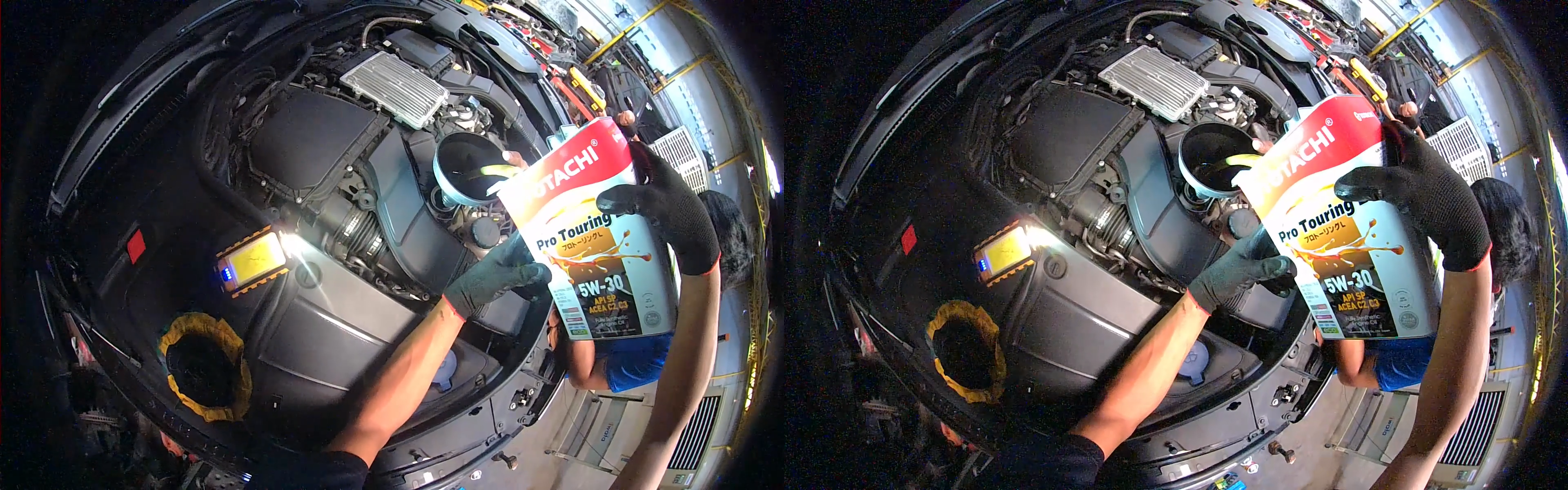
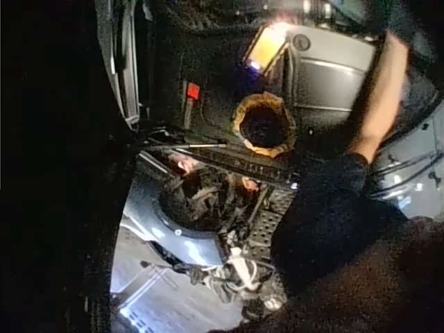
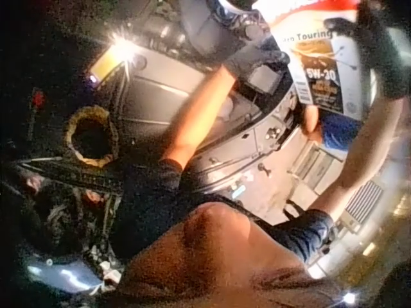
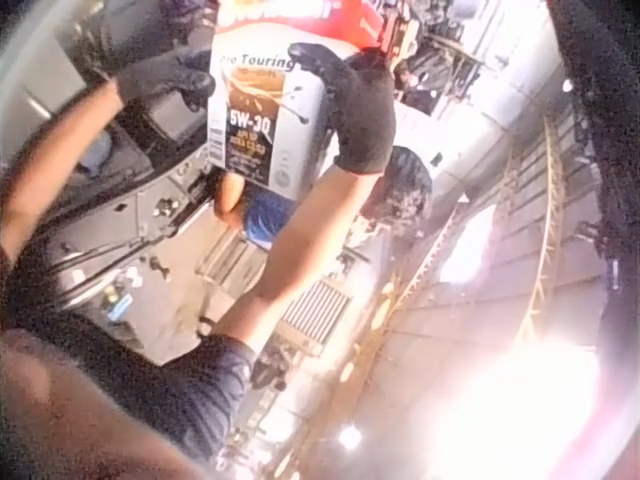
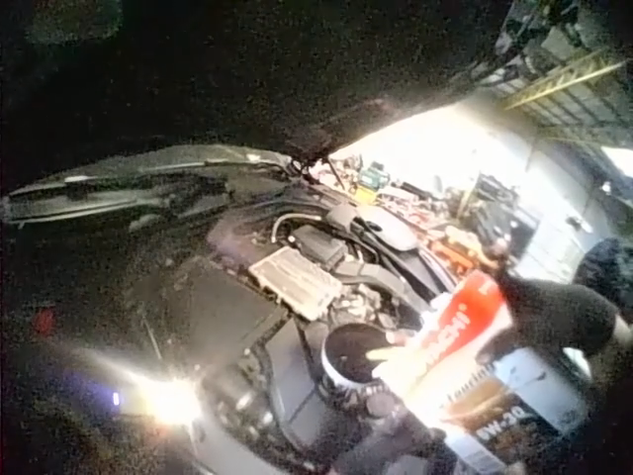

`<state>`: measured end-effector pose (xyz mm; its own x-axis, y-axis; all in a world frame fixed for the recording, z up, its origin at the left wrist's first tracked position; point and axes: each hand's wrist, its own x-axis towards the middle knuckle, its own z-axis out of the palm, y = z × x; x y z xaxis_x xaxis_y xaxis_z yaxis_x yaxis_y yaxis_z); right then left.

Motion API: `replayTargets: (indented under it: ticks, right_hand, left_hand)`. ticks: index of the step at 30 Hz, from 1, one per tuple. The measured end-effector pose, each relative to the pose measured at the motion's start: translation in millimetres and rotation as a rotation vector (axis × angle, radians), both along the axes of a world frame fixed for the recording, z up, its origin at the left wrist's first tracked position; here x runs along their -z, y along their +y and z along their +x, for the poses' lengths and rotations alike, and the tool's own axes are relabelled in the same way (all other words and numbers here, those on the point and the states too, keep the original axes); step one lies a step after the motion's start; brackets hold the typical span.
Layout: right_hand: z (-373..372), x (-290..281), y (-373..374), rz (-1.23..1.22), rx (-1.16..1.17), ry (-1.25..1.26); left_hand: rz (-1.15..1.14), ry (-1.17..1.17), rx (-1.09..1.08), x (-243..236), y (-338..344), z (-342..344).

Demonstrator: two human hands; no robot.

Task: Replace the oil filter and fill the engine with new motor oil.

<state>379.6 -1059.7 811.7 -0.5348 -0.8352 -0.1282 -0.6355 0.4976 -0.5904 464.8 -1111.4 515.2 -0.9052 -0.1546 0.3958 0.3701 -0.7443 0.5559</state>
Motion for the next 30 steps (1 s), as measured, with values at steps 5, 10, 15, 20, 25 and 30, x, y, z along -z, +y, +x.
replayTargets:
  ticks: [5, 10, 15, 20, 25, 30]
  right_hand:
    - [6.4, -5.9, -0.7, 0.024, 0.032, -0.001]
    - [9.0, -6.5, -1.7, 0.031, 0.008, 0.064]
    - [12.3, -10.1, -1.0, 0.015, -0.002, 0.089]
    - [0.5, -14.7, 0.7, 0.036, -0.116, 0.059]
    - [-19.5, -16.2, 5.6, 0.086, -0.319, 0.299]
    - [-8.9, -14.0, 1.1, 0.031, -0.097, 0.099]
  left_hand:
    - [0.045, 0.023, 0.011, -2.2, 2.5, 0.4]
    - [0.048, 0.022, 0.011, -6.2, 3.1, 1.2]
    - [0.029, 0.025, 0.031, -6.8, 1.7, 0.7]
    - [0.039, 0.144, -0.117, -24.1, 3.1, 3.2]
    - [0.034, 0.067, -0.061, -18.2, 4.9, -0.9]
    - [0.039, 0.054, -0.033, -18.4, 5.0, -3.2]
